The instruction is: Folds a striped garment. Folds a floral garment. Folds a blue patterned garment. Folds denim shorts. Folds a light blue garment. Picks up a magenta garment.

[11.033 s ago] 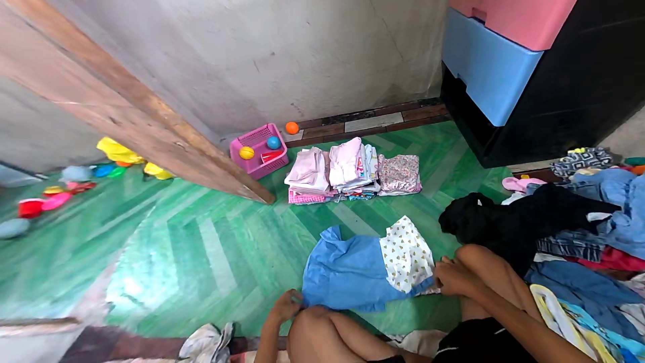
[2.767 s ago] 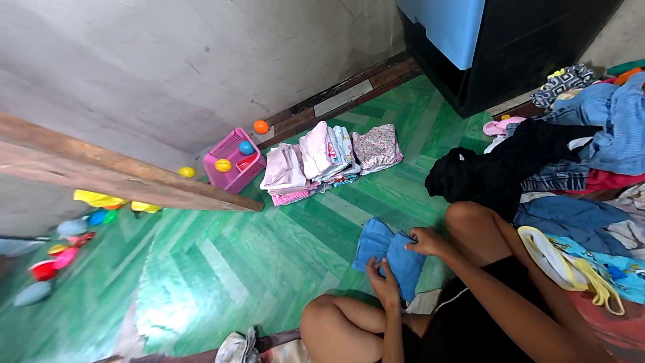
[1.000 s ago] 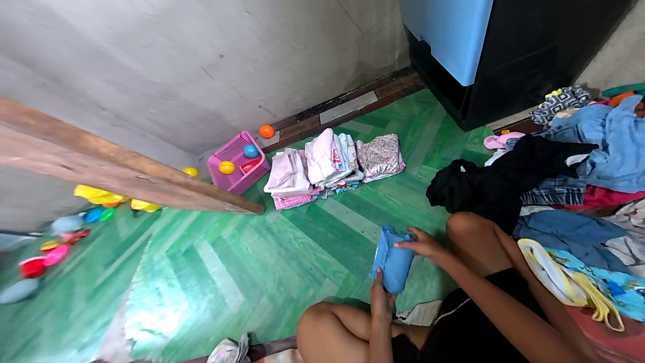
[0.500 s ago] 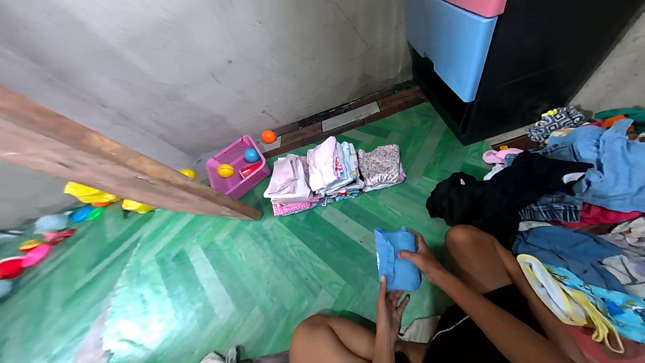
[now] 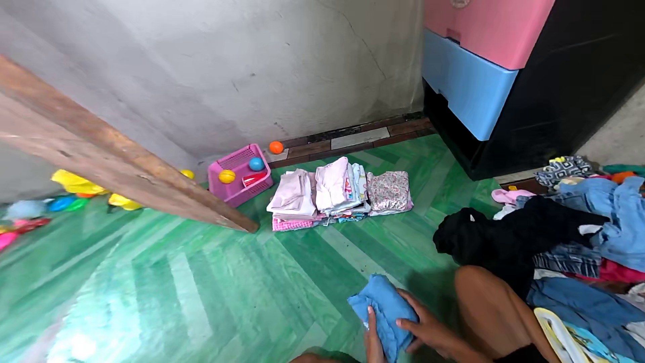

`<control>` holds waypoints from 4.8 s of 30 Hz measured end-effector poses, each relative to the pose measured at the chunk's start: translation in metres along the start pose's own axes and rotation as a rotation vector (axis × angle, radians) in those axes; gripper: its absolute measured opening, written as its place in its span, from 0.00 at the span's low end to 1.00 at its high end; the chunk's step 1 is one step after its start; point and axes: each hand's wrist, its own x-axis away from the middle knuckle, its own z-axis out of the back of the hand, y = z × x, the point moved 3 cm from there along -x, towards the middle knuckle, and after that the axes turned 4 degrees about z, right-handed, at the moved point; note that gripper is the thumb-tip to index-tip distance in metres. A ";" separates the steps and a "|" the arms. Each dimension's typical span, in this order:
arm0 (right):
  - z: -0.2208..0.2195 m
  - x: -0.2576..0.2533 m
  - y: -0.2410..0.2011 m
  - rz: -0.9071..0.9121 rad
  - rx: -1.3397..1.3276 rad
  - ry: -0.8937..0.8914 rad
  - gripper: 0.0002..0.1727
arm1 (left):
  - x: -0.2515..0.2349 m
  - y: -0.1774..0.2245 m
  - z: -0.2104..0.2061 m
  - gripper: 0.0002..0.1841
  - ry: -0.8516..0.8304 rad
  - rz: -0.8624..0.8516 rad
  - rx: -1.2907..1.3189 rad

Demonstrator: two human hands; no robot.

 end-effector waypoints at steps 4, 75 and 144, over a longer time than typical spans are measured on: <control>0.027 -0.021 -0.026 0.025 -0.154 0.167 0.34 | -0.002 0.003 -0.011 0.35 -0.113 0.105 0.061; 0.181 0.242 -0.173 1.120 0.484 1.186 0.19 | 0.033 0.003 -0.030 0.18 -0.291 -0.309 -0.544; 0.039 0.007 -0.022 0.532 0.985 0.074 0.18 | -0.059 0.090 -0.007 0.30 -0.201 -0.526 -1.094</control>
